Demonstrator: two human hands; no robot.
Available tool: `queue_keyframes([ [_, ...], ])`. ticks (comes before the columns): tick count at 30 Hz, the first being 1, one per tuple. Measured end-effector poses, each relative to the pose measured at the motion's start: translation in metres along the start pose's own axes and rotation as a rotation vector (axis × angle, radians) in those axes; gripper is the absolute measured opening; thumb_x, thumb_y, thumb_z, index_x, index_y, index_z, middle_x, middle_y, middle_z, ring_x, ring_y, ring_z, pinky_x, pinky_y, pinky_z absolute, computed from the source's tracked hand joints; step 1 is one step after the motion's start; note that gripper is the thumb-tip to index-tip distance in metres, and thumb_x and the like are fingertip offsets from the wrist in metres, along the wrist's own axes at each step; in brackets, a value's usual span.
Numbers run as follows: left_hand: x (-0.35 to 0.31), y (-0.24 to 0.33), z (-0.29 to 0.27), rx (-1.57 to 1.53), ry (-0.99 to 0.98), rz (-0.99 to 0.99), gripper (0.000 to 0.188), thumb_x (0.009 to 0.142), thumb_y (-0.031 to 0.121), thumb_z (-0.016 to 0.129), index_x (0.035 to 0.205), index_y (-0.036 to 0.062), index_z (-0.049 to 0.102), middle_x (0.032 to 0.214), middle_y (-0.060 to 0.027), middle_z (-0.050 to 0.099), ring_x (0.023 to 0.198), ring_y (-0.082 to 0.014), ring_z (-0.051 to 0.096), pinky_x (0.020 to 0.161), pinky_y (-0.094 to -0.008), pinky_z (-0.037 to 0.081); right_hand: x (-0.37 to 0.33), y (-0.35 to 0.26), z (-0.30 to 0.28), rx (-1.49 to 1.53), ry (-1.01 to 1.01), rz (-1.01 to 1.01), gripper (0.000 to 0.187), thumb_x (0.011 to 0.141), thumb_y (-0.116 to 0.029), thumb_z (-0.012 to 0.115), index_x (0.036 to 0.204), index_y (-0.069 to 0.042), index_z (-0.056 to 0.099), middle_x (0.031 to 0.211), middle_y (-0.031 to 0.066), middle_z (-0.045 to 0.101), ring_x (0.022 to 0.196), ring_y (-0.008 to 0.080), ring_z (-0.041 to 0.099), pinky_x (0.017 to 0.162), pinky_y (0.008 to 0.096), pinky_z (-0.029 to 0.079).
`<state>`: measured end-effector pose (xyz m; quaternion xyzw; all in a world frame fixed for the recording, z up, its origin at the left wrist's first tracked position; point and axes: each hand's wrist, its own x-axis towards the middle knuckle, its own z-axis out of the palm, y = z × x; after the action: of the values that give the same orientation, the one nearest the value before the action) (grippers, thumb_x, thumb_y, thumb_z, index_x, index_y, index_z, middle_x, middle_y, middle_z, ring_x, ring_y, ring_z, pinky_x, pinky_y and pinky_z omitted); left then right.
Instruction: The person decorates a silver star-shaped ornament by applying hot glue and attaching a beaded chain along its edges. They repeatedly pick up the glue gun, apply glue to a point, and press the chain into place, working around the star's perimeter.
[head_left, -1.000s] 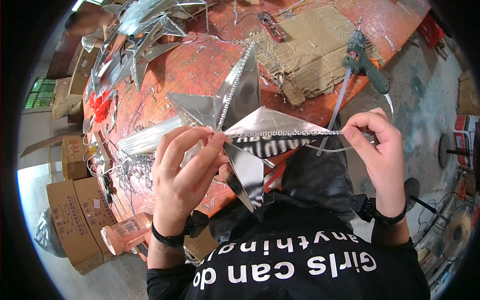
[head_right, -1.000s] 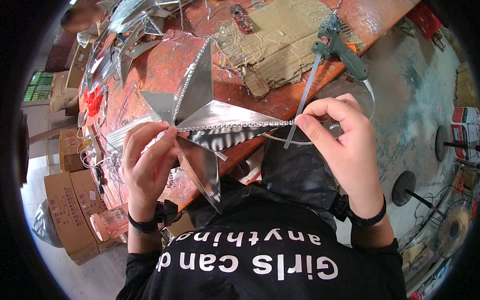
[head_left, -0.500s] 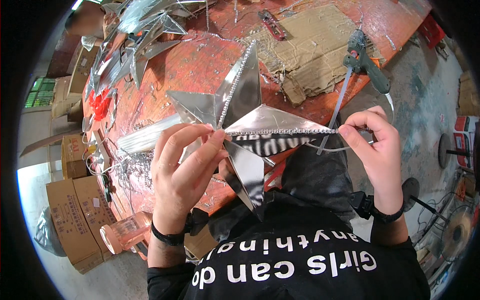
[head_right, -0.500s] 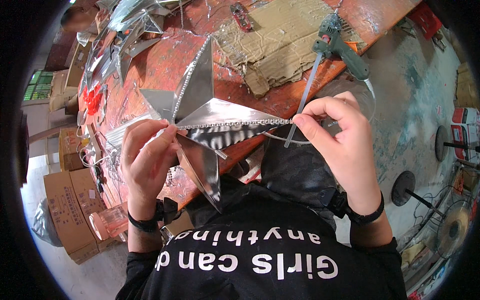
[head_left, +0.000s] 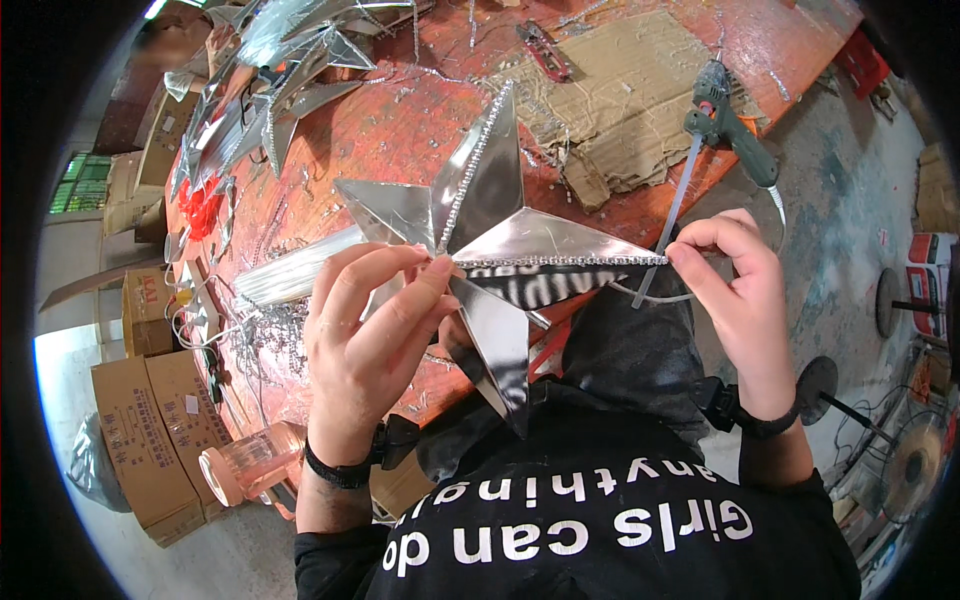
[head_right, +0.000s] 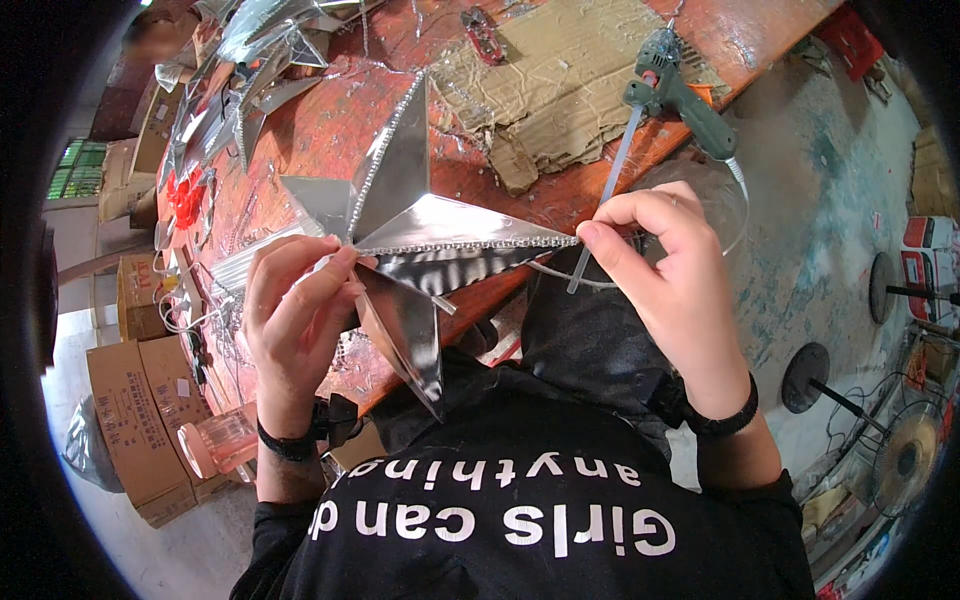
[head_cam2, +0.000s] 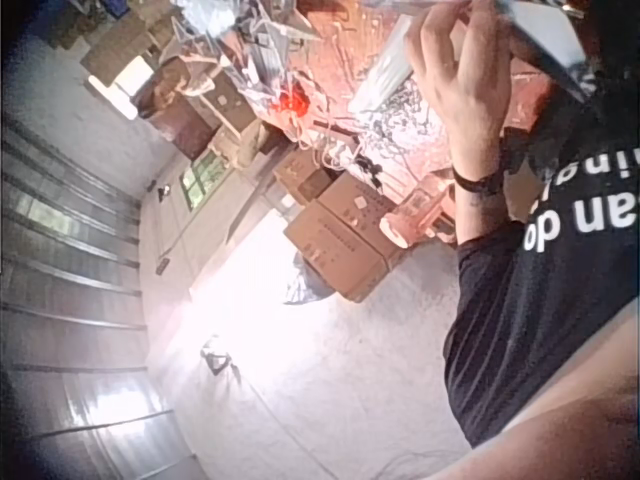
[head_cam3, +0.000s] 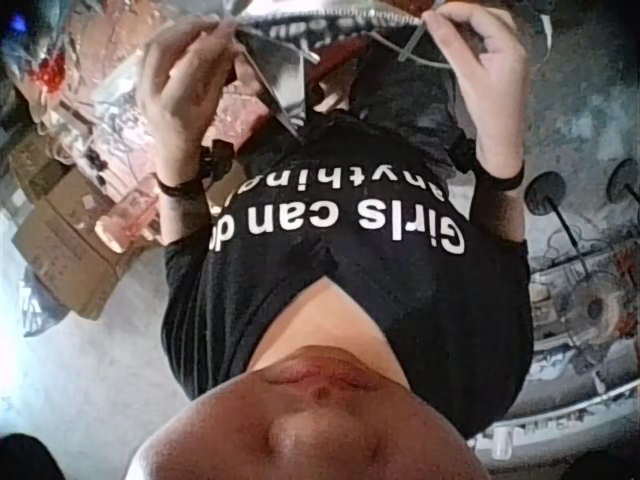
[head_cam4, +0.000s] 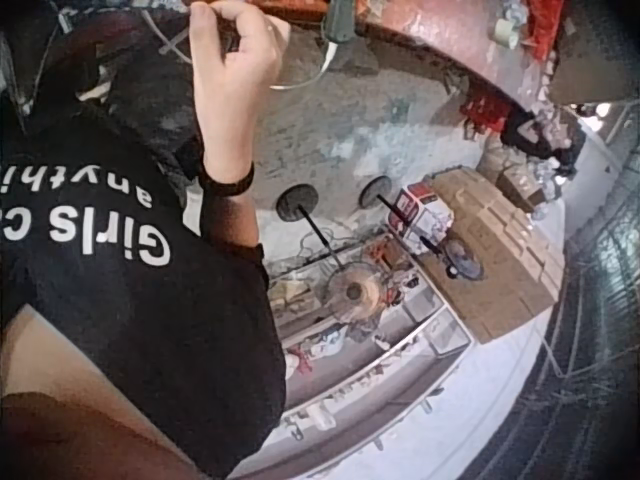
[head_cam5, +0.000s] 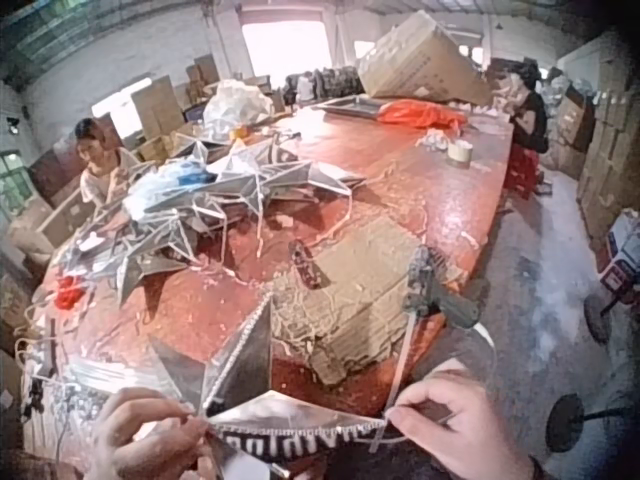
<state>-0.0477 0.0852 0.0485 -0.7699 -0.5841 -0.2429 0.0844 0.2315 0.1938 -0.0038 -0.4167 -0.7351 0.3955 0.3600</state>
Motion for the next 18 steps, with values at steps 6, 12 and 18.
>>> queue_keyframes([
  [6,0.000,0.001,0.000,-0.001,0.013,-0.002,0.036,0.066,0.008,0.080,0.101,0.0131,0.070,0.100,-0.0033,0.061,0.090,-0.0233,0.061,0.071,-0.0347,0.051,0.003,0.004,0.001,0.156,-0.051,-0.112,0.014,0.089,-0.007,0.061,0.101,-0.001,0.063,0.093,0.0063,0.063,0.090,0.0160,0.057,0.083,0.0286,0.043],
  [12,0.000,0.001,0.001,0.007,0.018,0.004,0.037,0.067,0.008,0.080,0.102,0.0131,0.070,0.100,-0.0033,0.061,0.090,-0.0236,0.061,0.071,-0.0347,0.051,0.008,-0.015,0.015,0.351,-0.141,-0.022,0.028,0.088,-0.008,0.062,0.115,0.001,0.056,0.088,0.0038,0.060,0.086,0.0095,0.054,0.082,0.0249,0.042],
  [18,-0.001,0.001,0.002,0.006,0.026,-0.001,0.035,0.067,0.008,0.079,0.101,0.0132,0.070,0.100,-0.0033,0.061,0.089,-0.0236,0.061,0.071,-0.0344,0.051,0.009,-0.015,0.021,0.367,-0.132,0.016,0.028,0.087,-0.004,0.063,0.113,0.001,0.055,0.084,0.0025,0.059,0.083,0.0081,0.053,0.079,0.0237,0.042],
])
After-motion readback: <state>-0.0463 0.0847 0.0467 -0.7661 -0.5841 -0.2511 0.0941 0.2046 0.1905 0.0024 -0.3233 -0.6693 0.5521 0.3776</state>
